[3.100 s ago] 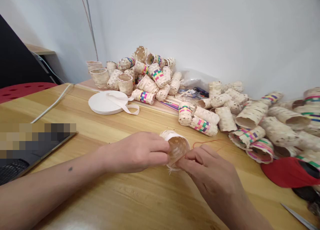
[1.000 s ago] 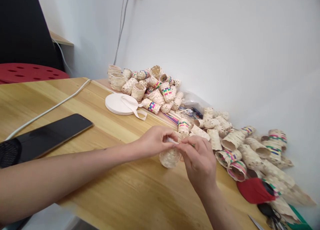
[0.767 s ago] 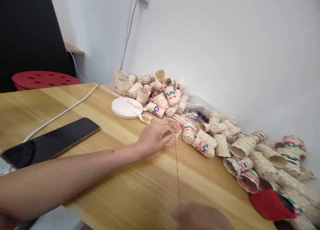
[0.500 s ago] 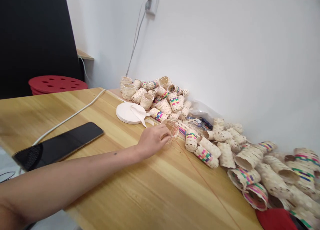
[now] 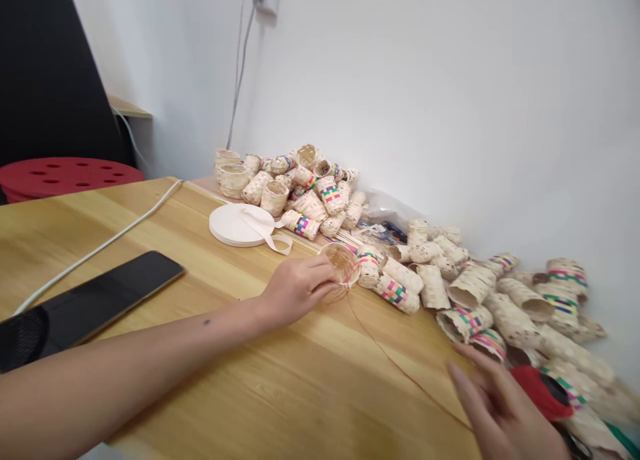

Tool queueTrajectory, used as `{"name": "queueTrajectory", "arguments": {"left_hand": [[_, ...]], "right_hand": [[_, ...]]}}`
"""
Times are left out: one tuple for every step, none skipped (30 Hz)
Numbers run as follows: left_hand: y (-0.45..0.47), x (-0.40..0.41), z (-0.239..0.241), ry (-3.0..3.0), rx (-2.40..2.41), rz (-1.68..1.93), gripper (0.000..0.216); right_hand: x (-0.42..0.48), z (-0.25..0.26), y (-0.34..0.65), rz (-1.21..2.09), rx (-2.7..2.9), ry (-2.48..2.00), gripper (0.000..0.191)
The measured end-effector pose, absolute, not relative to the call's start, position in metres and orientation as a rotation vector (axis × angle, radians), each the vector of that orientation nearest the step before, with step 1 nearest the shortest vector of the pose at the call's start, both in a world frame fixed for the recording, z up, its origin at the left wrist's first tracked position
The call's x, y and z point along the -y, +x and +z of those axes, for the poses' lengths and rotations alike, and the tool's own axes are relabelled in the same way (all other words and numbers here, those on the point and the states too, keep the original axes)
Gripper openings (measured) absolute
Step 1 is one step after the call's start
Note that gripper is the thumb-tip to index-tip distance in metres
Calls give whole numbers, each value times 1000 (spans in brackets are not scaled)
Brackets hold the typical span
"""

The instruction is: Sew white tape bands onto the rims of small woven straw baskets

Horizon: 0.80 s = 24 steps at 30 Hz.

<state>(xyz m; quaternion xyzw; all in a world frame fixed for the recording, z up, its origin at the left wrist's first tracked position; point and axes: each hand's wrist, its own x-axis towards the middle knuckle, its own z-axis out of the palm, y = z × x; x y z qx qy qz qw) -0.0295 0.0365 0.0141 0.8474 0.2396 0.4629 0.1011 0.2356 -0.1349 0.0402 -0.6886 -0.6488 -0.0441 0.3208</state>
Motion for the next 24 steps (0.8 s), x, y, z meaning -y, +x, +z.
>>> {"name": "queueTrajectory", "arguments": {"left_hand": [[-30,-36,14,2528,-654,1379,16],[-30,-35,15,2549,-608,1397,17],[-30,-35,16,2569,-571,1420,18],[-31,-34,17,2590,-537,1441,19],[-31,-34,17,2615,-506,1461,19],[-31,-33,18,2642,-480,1479,19],[-31,-33,18,2670,-461,1492,19],[-30,-32,18,2696,-448,1493,19],[-30,-32,17,2715,-443,1489,19],[-30,-32,17,2726,-442,1477,19],[-30,-31,16,2732,-443,1457,20],[-29,-31,15,2735,-444,1433,20],[-29,-31,15,2732,-446,1407,20],[-29,-31,14,2726,-451,1378,21],[-29,-31,14,2717,-458,1346,21],[-29,-32,14,2705,-465,1310,21],[-29,-32,13,2688,-471,1274,21],[-29,-33,13,2671,-474,1239,20],[-28,-33,12,2653,-474,1208,19],[-28,-34,12,2634,-472,1184,19],[-28,-34,11,2615,-465,1165,18],[-27,-34,11,2594,-450,1147,18],[-27,-34,10,2572,-425,1130,17],[-26,-34,10,2547,-387,1110,16]], "right_hand": [[119,41,227,-98,1707,-1826,34],[102,42,218,-70,1672,-1808,34],[84,43,209,33,1684,-1796,36],[68,45,201,166,1695,-1773,41],[54,46,195,306,1690,-1748,47],[43,47,190,440,1693,-1722,53],[35,47,186,548,1695,-1697,59],[29,47,184,624,1703,-1679,64],[26,46,182,665,1721,-1672,66],[24,44,181,686,1748,-1674,64],[24,42,180,699,1775,-1682,57],[23,41,181,710,1798,-1688,47],[23,40,182,728,1818,-1691,36],[24,42,184,758,1837,-1690,31],[24,45,188,795,1852,-1686,32],[24,50,194,844,1868,-1680,34],[24,58,201,898,1881,-1673,35],[24,68,210,944,1886,-1667,35],[23,79,219,961,1874,-1664,36],[20,91,228,938,1846,-1666,38],[17,103,238,872,1804,-1674,41],[11,113,246,784,1761,-1687,44],[4,122,253,687,1721,-1705,47],[-4,128,258,598,1688,-1731,48]]}}
